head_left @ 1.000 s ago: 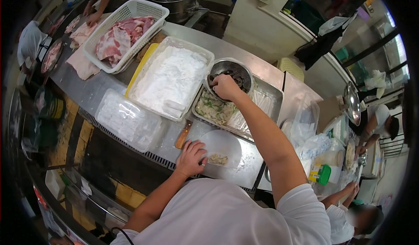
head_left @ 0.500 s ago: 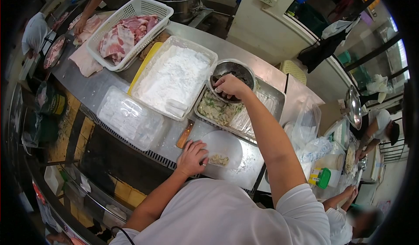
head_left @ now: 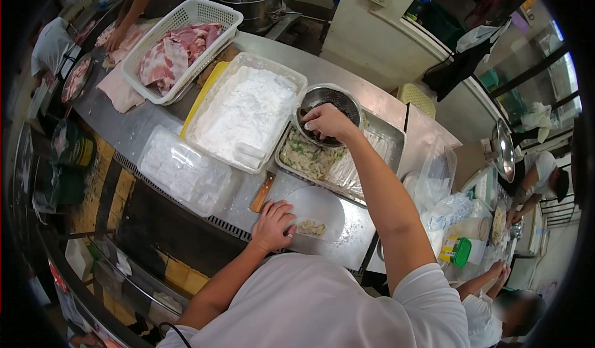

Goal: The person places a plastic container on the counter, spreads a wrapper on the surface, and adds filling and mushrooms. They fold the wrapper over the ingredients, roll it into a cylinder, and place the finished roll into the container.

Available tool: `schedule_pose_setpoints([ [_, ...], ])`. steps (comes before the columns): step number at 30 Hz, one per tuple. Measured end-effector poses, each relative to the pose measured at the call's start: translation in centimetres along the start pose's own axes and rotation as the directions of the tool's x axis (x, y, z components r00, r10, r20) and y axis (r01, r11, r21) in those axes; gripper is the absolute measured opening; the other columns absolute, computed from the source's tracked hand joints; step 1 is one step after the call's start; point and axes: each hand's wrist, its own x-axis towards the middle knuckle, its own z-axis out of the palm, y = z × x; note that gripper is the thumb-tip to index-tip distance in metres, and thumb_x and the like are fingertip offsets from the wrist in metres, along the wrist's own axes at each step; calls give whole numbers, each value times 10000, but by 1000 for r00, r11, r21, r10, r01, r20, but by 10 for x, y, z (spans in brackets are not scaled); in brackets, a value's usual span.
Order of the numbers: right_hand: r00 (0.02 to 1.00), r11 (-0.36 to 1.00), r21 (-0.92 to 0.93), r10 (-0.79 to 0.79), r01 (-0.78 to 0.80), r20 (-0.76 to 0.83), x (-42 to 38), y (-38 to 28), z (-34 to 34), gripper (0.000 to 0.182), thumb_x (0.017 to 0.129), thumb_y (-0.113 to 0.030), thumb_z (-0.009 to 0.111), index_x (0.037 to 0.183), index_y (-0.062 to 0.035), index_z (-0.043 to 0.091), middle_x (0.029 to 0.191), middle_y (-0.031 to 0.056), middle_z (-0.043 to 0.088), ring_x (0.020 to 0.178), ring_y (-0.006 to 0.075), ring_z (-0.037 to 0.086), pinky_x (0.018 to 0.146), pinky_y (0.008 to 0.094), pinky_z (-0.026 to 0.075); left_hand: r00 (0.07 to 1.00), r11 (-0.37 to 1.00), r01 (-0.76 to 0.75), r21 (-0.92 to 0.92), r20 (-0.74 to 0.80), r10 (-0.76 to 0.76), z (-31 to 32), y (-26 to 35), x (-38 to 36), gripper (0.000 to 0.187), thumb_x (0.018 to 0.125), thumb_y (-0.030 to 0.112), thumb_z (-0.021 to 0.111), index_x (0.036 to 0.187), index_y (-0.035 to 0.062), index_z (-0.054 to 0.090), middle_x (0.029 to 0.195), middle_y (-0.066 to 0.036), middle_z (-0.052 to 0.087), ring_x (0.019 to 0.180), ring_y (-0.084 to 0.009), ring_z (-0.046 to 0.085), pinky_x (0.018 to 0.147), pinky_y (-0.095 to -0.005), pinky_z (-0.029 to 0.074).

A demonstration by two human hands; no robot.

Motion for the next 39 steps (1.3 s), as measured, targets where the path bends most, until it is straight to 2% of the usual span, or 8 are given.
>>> schedule_pose_setpoints([
  [7,999,997,-72,28,-27,16,-3,-11,7,340,927,-97,768,1239,37,790,977,99,760,788,175,700,623,333,583,1000,1000,-5,-5,-8,5,1,-1,-1,303,839,183,809,1121,102,734,1364,-114,671,1393,-341,582,1247,-584,359],
  [10,999,998,-57,-35,36,13,-5,-8,3,359,865,-93,775,1202,27,806,852,109,740,712,197,691,611,355,605,1000,1000,-8,-15,-21,8,1,-1,-2,301,836,175,807,1119,98,734,1365,-115,671,1393,-343,582,1247,-586,359],
  [16,982,992,-93,-99,84,-164,-34,-11,9,349,807,-87,799,1134,37,800,852,114,760,721,195,707,659,349,585,1000,1000,-10,-28,-2,10,7,-7,-5,312,850,187,778,1138,89,711,1392,-121,644,1417,-356,553,1250,-599,345],
  [19,993,995,-46,-96,92,-75,-75,-11,17,318,787,-83,799,1079,44,796,860,124,771,757,206,726,722,357,598,999,1000,-18,-12,-27,17,6,-5,-4,307,825,176,806,1114,97,736,1363,-114,673,1396,-345,578,1235,-588,370],
  [22,979,955,-218,-187,202,85,-124,19,55,284,774,-85,808,1034,28,795,917,173,792,847,262,764,795,388,603,999,1000,-20,-18,-27,20,6,-6,-4,309,830,185,807,1118,96,740,1356,-113,675,1398,-348,574,1238,-587,365],
  [26,958,942,-285,-100,178,268,-168,85,118,258,793,-108,784,1030,-9,808,971,202,794,929,360,771,873,431,603,999,999,-25,-26,-22,25,7,-7,-4,313,831,177,810,1125,90,742,1360,-116,672,1398,-354,574,1243,-588,359],
  [29,983,875,-464,-66,139,171,-190,115,149,243,815,-100,752,1036,-23,816,985,220,790,960,406,762,902,464,603,999,999,-27,-22,-24,26,6,-6,-4,319,828,168,816,1127,85,743,1368,-119,667,1403,-354,569,1248,-587,352],
  [39,962,941,-334,-133,47,-240,-215,126,154,308,874,-10,684,1153,7,813,1061,247,756,967,442,735,906,471,598,998,998,-44,-41,-36,43,6,-7,-6,309,832,154,815,1124,83,742,1375,-118,660,1410,-350,557,1246,-589,345],
])
